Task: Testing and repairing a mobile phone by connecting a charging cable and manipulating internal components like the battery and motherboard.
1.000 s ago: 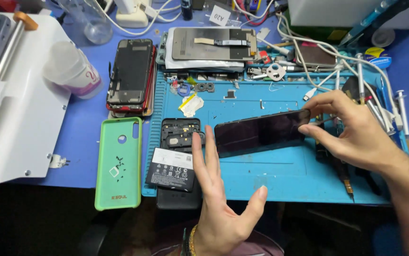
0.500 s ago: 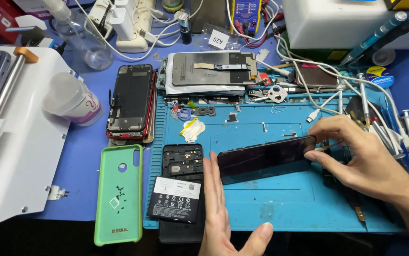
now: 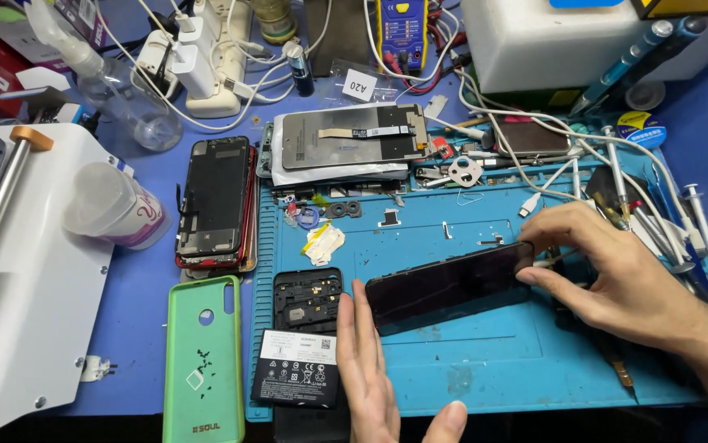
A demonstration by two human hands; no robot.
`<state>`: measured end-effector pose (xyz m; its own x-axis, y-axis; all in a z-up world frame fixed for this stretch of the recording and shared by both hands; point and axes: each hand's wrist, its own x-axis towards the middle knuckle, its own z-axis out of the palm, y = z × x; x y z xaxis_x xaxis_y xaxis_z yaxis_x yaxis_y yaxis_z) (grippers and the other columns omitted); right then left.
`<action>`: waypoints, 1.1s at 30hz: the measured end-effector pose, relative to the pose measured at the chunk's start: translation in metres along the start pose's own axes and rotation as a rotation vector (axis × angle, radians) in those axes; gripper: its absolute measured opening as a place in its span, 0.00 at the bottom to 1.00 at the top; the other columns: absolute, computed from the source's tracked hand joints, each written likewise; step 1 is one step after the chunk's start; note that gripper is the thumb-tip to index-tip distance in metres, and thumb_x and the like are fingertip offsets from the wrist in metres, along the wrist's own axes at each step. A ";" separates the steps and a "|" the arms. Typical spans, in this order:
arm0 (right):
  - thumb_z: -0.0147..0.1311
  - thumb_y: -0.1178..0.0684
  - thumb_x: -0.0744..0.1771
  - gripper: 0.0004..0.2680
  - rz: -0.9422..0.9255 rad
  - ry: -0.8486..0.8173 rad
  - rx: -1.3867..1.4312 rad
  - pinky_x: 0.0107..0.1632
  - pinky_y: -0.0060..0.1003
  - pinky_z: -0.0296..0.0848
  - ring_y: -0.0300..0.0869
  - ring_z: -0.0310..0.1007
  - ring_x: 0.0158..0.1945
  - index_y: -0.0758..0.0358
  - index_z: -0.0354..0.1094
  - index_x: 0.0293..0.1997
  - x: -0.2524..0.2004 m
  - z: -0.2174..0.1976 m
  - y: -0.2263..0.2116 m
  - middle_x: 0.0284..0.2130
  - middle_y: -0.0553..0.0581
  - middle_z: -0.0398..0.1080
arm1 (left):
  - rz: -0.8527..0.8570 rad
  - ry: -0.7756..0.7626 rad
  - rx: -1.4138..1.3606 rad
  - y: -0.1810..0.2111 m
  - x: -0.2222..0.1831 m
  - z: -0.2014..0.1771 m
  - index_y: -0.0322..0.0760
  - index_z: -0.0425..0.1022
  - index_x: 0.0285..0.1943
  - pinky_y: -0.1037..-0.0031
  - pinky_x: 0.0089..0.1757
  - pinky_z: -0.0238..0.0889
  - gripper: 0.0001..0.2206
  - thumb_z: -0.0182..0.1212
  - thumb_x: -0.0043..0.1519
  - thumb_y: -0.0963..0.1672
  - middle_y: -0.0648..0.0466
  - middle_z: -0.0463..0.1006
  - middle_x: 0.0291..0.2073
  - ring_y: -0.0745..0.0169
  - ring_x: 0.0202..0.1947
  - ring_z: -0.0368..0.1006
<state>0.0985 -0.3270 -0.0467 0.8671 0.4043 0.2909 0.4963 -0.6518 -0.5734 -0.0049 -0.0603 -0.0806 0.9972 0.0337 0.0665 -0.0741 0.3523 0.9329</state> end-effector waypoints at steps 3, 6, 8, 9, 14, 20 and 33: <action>0.64 0.54 0.65 0.13 -0.002 -0.009 0.006 0.56 0.34 0.77 0.40 0.78 0.50 0.61 0.70 0.53 0.002 -0.001 -0.003 0.42 0.53 0.77 | 0.021 -0.006 -0.005 0.002 -0.001 0.002 0.42 0.31 0.86 0.55 0.72 0.20 0.54 0.73 0.57 0.45 0.47 0.36 0.87 0.50 0.86 0.24; 0.64 0.54 0.65 0.13 0.008 -0.006 0.014 0.55 0.33 0.79 0.40 0.78 0.49 0.61 0.70 0.54 0.002 -0.001 -0.005 0.42 0.53 0.77 | -0.026 0.001 0.019 0.015 -0.002 0.004 0.44 0.31 0.86 0.56 0.71 0.19 0.54 0.72 0.55 0.42 0.49 0.35 0.87 0.53 0.86 0.23; 0.64 0.54 0.65 0.13 0.009 -0.007 0.017 0.55 0.33 0.79 0.40 0.79 0.49 0.61 0.70 0.54 0.002 -0.002 -0.005 0.42 0.54 0.77 | -0.079 0.014 0.041 0.024 -0.002 0.008 0.46 0.30 0.86 0.55 0.70 0.18 0.55 0.71 0.54 0.41 0.52 0.33 0.88 0.55 0.86 0.21; 0.64 0.55 0.65 0.13 0.018 -0.010 0.019 0.55 0.33 0.80 0.40 0.79 0.48 0.62 0.70 0.54 0.002 -0.003 -0.005 0.44 0.55 0.76 | -0.102 0.014 0.061 0.027 -0.003 0.009 0.48 0.30 0.86 0.55 0.70 0.19 0.54 0.70 0.55 0.42 0.54 0.33 0.88 0.56 0.86 0.21; 0.64 0.55 0.65 0.13 0.027 -0.010 0.034 0.56 0.32 0.81 0.40 0.80 0.47 0.63 0.70 0.54 0.002 -0.001 -0.006 0.45 0.56 0.75 | 0.123 -0.048 0.106 0.023 -0.002 0.010 0.36 0.30 0.84 0.55 0.74 0.18 0.49 0.66 0.60 0.45 0.38 0.32 0.86 0.46 0.86 0.22; 0.64 0.56 0.65 0.14 0.032 -0.008 0.044 0.57 0.32 0.81 0.40 0.81 0.47 0.63 0.69 0.55 0.002 -0.001 -0.005 0.45 0.57 0.74 | 0.178 -0.028 0.212 0.026 -0.003 0.013 0.32 0.34 0.84 0.56 0.76 0.22 0.48 0.65 0.59 0.46 0.38 0.35 0.86 0.44 0.87 0.27; 0.64 0.62 0.66 0.16 0.103 -0.071 0.047 0.59 0.36 0.77 0.45 0.81 0.51 0.69 0.66 0.59 -0.003 0.000 -0.009 0.50 0.62 0.74 | 0.080 -0.107 0.102 0.031 -0.005 0.000 0.34 0.29 0.84 0.55 0.76 0.19 0.46 0.61 0.62 0.41 0.33 0.31 0.86 0.39 0.87 0.24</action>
<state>0.0910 -0.3224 -0.0420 0.9072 0.3827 0.1747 0.4012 -0.6619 -0.6332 -0.0118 -0.0492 -0.0518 0.9838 -0.0434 0.1741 -0.1576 0.2555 0.9539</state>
